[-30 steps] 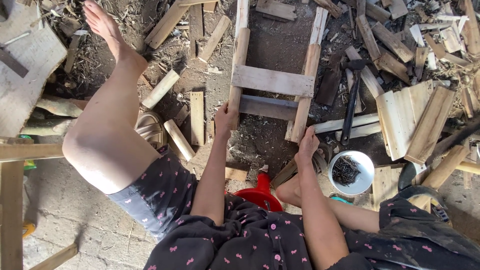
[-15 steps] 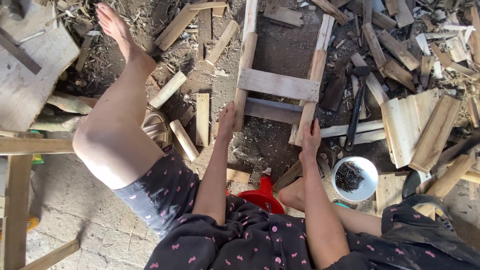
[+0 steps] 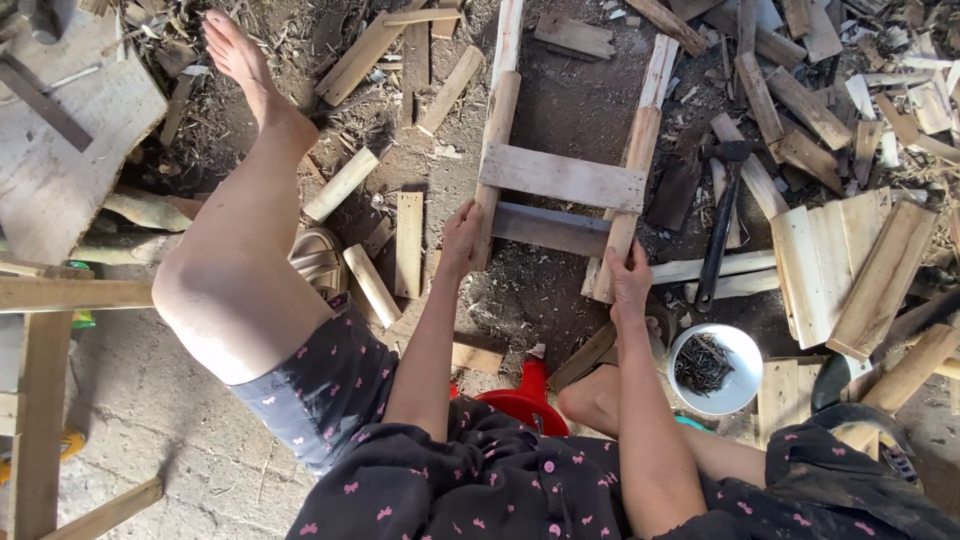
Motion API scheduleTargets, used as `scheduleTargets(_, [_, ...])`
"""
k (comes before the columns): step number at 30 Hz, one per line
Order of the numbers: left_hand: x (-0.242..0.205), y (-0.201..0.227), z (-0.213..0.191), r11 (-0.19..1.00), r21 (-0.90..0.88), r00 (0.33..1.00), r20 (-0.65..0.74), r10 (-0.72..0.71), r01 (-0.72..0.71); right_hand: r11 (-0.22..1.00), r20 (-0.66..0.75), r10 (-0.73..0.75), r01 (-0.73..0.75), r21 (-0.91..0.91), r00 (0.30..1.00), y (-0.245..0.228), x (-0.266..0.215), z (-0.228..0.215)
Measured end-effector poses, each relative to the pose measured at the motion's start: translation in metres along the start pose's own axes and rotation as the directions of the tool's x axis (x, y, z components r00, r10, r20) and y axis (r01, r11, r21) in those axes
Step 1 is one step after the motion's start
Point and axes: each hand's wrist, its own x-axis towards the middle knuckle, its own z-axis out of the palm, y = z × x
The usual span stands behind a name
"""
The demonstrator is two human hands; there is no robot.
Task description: Assembling a wooden furniture base by aligning slats and hammering nails into place.
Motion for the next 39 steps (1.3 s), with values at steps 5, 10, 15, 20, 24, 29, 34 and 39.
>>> scheduleTargets(5, [0.005, 0.013, 0.010, 0.995, 0.011, 0.994, 0.056, 0.096, -0.096, 0.994, 0.037, 0.018, -0.014, -0.105, 0.999, -0.023, -0.013, 0.006])
scheduleTargets(10, [-0.019, 0.065, 0.016, 0.986, 0.136, 0.979, 0.189, 0.073, -0.099, 0.988, 0.040, 0.079, -0.073, -0.139, 0.996, -0.024, -0.010, 0.005])
scheduleTargets(15, [0.030, 0.019, 0.009, 0.977, 0.161, 0.970, 0.220, 0.099, -0.136, 0.990, 0.030, 0.103, -0.099, -0.103, 0.994, -0.011, -0.001, 0.002])
scheduleTargets(20, [0.054, 0.001, 0.017, 0.917, 0.335, 0.967, 0.204, 0.153, -0.216, 0.996, 0.049, 0.078, -0.075, -0.056, 0.996, -0.010, -0.004, 0.000])
scheduleTargets(24, [0.064, -0.009, 0.015, 0.843, 0.469, 0.961, 0.201, 0.190, -0.264, 0.997, 0.061, 0.069, -0.066, -0.051, 0.996, -0.019, -0.009, 0.003])
scheduleTargets(29, [0.049, 0.007, 0.015, 0.882, 0.415, 0.966, 0.211, 0.148, -0.226, 0.998, 0.065, 0.057, -0.054, -0.040, 0.996, -0.019, -0.007, 0.003])
scheduleTargets(34, [0.036, 0.061, 0.016, 0.960, 0.281, 0.962, 0.257, -0.096, 0.020, 0.987, 0.006, 0.155, -0.155, -0.029, 0.988, -0.039, 0.007, 0.000])
scheduleTargets(39, [0.056, 0.082, 0.033, 0.985, 0.143, 0.973, 0.193, -0.124, 0.098, 0.989, -0.145, 0.145, -0.146, 0.004, 0.979, -0.046, 0.070, -0.015])
